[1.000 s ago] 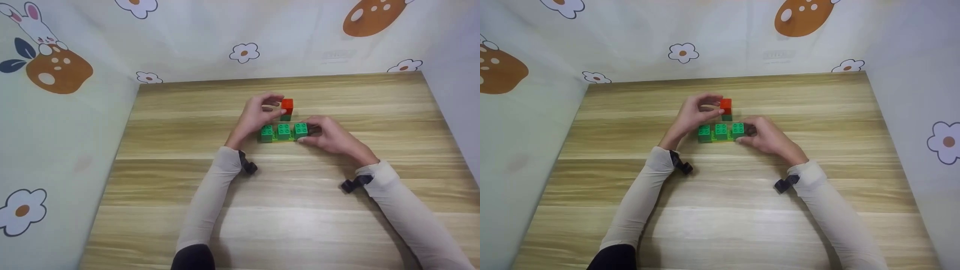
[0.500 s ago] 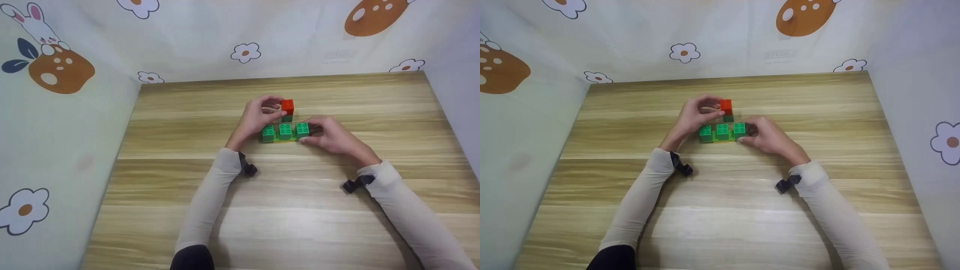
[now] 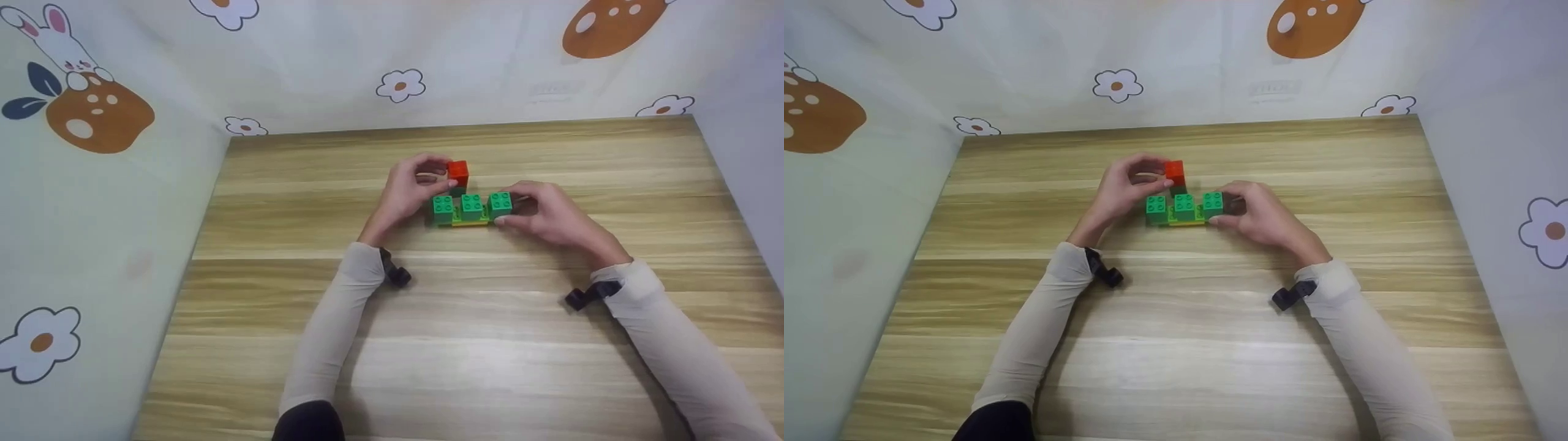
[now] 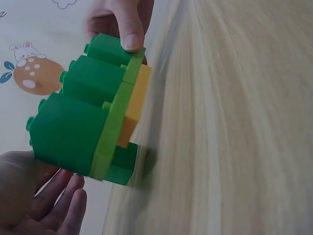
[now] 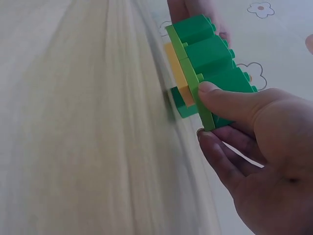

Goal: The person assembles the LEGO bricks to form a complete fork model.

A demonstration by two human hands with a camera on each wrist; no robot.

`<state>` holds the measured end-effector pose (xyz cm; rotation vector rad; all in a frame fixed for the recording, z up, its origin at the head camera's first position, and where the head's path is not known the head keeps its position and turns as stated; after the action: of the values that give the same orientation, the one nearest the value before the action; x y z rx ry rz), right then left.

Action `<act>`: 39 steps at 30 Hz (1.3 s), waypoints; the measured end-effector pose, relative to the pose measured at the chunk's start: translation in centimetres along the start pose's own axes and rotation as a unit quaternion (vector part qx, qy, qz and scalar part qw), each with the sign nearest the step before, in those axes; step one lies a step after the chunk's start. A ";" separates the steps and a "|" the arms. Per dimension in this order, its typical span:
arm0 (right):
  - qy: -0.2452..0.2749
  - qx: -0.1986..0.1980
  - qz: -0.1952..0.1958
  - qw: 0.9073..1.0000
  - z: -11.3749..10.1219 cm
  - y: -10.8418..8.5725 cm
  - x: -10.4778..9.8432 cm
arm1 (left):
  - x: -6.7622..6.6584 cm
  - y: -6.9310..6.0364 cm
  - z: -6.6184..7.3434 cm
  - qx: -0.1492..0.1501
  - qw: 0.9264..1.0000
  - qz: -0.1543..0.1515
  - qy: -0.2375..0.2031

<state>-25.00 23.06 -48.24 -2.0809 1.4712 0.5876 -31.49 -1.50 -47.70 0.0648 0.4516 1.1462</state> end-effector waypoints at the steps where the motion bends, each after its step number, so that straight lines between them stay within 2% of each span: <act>1: 0.007 0.004 0.001 1.000 0.0 0.0 -0.2 | -0.1 -0.1 -0.1 0.001 1.000 0.002 -0.003; 8: 0.061 0.020 0.014 0.998 -0.2 -0.4 -1.8 | -0.5 -0.2 -0.2 0.019 0.999 0.009 -0.028; 16: 0.068 -0.017 0.050 0.996 -1.3 -0.9 -3.6 | -0.2 -0.6 -0.2 0.037 0.997 0.003 -0.063; 22: 0.079 -0.027 0.078 0.993 -2.1 -1.2 -4.5 | 0.4 -1.4 -0.6 0.023 0.996 -0.001 -0.084; 27: 0.096 -0.029 0.087 0.991 -2.8 -1.3 -4.6 | 1.1 -2.3 -0.6 0.007 0.996 -0.020 -0.089; 33: 0.102 -0.042 0.095 0.989 -3.8 -1.3 -4.3 | 1.9 -3.0 -0.3 0.005 0.996 -0.040 -0.076; 39: 0.101 -0.040 0.100 0.989 -4.1 -1.4 -4.5 | 2.8 -3.7 -0.2 0.000 0.997 -0.045 -0.067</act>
<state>-24.91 24.05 -42.12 -2.1205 1.8156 0.5313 -27.43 -0.56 -49.80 0.1180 0.3323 1.0457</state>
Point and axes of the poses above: each hand's wrist, its own y-axis towards the middle knuckle, its own x-axis out of the palm, z = x × y, the point moved 7 cm from there along y, towards the middle knuckle, and after that the axes turned 13 degrees about x, right-handed, at the moved point
